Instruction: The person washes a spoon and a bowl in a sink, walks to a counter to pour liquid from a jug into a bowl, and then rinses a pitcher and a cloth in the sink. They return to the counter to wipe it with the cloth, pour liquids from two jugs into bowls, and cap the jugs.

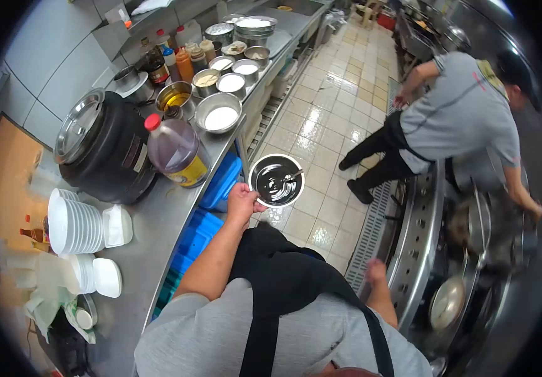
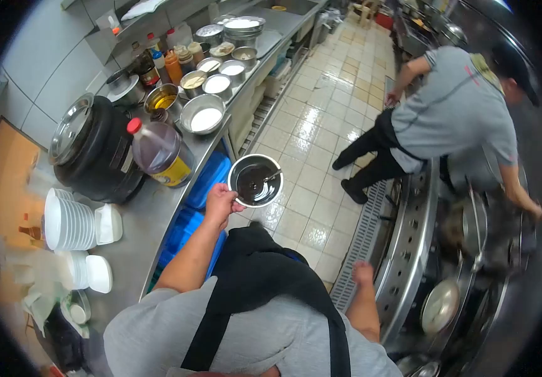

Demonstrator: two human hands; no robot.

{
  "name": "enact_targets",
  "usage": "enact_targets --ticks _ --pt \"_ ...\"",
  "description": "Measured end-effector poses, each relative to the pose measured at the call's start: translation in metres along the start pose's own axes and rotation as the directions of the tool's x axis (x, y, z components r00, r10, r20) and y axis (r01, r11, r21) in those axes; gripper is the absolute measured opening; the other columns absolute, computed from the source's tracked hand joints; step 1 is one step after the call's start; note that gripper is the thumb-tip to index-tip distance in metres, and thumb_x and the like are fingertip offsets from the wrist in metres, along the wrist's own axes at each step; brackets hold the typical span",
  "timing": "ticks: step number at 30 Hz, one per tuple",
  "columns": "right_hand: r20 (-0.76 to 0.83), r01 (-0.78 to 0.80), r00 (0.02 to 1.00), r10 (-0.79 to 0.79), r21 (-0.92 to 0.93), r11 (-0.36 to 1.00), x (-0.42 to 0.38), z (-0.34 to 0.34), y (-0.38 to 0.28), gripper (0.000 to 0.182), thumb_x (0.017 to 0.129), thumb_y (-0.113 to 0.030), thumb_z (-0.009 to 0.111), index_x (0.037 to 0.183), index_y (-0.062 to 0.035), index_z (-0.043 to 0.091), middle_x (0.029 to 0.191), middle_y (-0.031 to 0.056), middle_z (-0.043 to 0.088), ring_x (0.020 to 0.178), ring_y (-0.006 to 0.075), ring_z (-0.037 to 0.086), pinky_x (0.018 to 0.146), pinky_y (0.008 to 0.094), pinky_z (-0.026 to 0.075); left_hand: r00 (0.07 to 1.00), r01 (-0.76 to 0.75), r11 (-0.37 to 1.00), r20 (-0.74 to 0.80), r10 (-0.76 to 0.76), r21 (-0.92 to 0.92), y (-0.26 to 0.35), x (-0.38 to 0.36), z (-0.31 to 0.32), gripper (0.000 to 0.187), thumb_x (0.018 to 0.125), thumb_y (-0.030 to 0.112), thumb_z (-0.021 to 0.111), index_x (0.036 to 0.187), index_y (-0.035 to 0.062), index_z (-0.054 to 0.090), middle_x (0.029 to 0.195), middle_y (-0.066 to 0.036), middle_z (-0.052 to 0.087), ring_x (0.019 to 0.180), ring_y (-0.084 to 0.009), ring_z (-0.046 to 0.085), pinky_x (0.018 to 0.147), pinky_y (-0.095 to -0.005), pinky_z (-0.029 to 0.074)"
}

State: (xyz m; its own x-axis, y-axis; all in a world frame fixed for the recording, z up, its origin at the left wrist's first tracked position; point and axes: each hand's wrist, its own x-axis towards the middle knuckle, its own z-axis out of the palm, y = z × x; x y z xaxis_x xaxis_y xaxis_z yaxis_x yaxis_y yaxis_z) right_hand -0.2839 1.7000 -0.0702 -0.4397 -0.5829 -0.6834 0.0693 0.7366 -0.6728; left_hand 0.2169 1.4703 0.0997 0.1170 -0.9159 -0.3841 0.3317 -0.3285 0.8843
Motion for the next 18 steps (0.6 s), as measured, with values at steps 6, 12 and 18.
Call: enact_targets --ticks 6,12,18 --pt "-0.068 0.395 0.918 -0.392 0.041 0.918 0.111 0.041 -0.211 0.013 0.092 -0.021 0.064 0.098 -0.0107 0.059 0.069 -0.0016 0.054 0.055 0.0108 0.052 0.043 0.0252 0.04 1.0 0.006 0.998 -0.013 -0.007 -0.066 0.038 0.13 0.076 0.019 0.082 -0.004 0.057 0.098 -0.0018 0.047 0.081 -0.014 0.06 0.056 -0.0198 0.063 0.048 -0.0314 0.059" --pt "0.083 -0.029 0.996 0.04 -0.14 0.99 0.116 0.068 -0.212 0.016 0.094 -0.025 0.061 0.095 -0.0092 0.064 0.071 -0.0004 0.059 0.06 0.0132 0.056 0.051 0.0298 0.045 0.999 0.0 0.998 -0.032 -0.002 -0.068 0.086 0.267 0.14 0.017 0.084 -0.004 0.055 0.093 0.0019 0.043 0.077 -0.012 0.058 0.055 -0.0211 0.064 0.047 -0.0316 0.058" --pt "0.402 0.28 0.908 -0.119 -0.369 0.887 0.225 0.055 -0.118 0.02 0.089 -0.022 0.059 0.084 -0.0041 0.066 0.083 0.005 0.069 0.073 0.0188 0.065 0.065 0.035 0.051 0.995 -0.068 0.989 -0.081 0.057 -0.132 0.137 0.403 0.203 0.015 0.084 -0.004 0.055 0.091 0.0016 0.043 0.074 -0.013 0.059 0.053 -0.0222 0.064 0.046 -0.032 0.057"
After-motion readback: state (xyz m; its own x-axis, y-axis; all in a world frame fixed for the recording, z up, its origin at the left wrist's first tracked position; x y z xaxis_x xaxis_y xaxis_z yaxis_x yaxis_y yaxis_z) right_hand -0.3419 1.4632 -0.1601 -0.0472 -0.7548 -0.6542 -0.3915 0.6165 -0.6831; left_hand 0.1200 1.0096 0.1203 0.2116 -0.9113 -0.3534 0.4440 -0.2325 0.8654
